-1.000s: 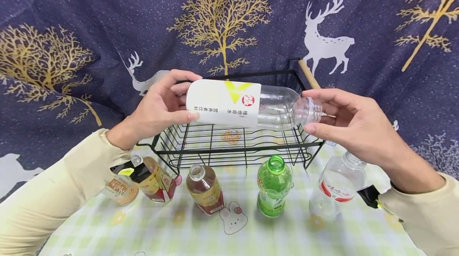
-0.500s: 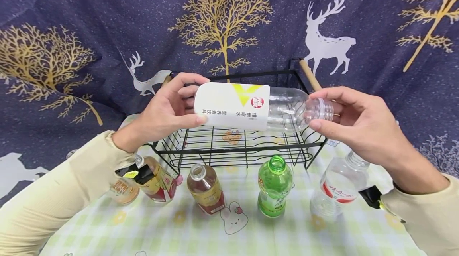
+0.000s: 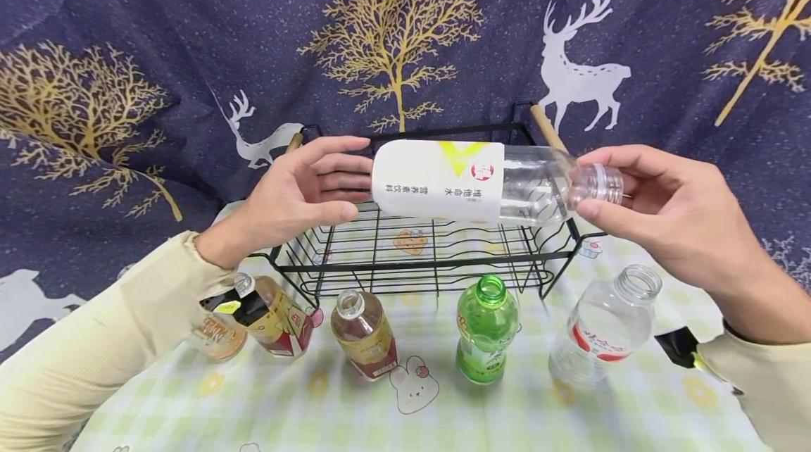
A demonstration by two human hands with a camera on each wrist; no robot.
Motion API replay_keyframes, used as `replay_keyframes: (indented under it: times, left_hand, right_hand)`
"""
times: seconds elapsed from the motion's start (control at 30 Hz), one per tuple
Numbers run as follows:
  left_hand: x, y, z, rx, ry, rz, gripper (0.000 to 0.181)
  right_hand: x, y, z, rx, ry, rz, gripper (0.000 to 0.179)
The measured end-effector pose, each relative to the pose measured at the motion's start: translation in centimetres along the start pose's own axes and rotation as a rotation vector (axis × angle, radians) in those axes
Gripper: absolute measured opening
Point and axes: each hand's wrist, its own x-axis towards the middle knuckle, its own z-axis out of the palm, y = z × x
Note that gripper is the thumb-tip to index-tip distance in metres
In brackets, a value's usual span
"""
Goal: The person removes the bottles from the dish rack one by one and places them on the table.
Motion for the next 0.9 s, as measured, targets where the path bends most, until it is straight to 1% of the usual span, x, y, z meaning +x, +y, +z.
replay_keyframes:
  times: [0.13, 0.27, 0.4, 0.5, 0.63, 0.7, 0.8, 0.87, 0.9]
  left_hand:
    - [-0.4, -0.3, -0.4, 0.021, 0.020, -0.027, 0.066]
    - [-0.9, -0.4, -0.9, 0.059, 0.045, -0.047, 0.066]
    - [-1.3, -0.7, -1.6, 0.084, 0.076, -0.063, 0.065]
    - [-1.7, -0.9, -2.2, 0.101, 0.099, -0.081, 0.062]
    - [-2.2, -1.1, -3.1, 0.130, 0.120, -0.109, 0.057]
    - [-2.4, -1.2, -3.6, 0.154, 0.128, -0.120, 0.056]
    - [-2.7, -1.4, -4.4, 0.191, 0.148, -0.143, 0.055]
    - [-2.9, -1.6, -4.9, 0.210, 0.163, -0.156, 0.054]
    - [-3.0, -1.7, -5.2, 0.219, 0.171, -0.162, 0.054]
  right_hand:
    - [-0.2, 0.1, -0.7, 0.016, 0.022, 0.006, 0.048]
    - [-0.3, 0.4, -1.3, 0.007, 0.024, -0.026, 0.049]
    - [-0.3, 0.5, -1.8, 0.028, 0.027, -0.045, 0.048]
    - [-0.3, 0.6, -2.3, 0.069, 0.023, -0.059, 0.048]
    - [-0.3, 0.7, -2.8, 0.061, 0.024, -0.080, 0.047]
    - [-0.3, 0.9, -3.1, 0.085, 0.028, -0.103, 0.044]
    - [-0.3, 1.2, -3.6, 0.126, 0.043, -0.140, 0.038]
    - [-0.4, 1.4, -3.9, 0.150, 0.068, -0.152, 0.036]
    - [-0.4, 1.4, -4.0, 0.141, 0.082, -0.154, 0.035]
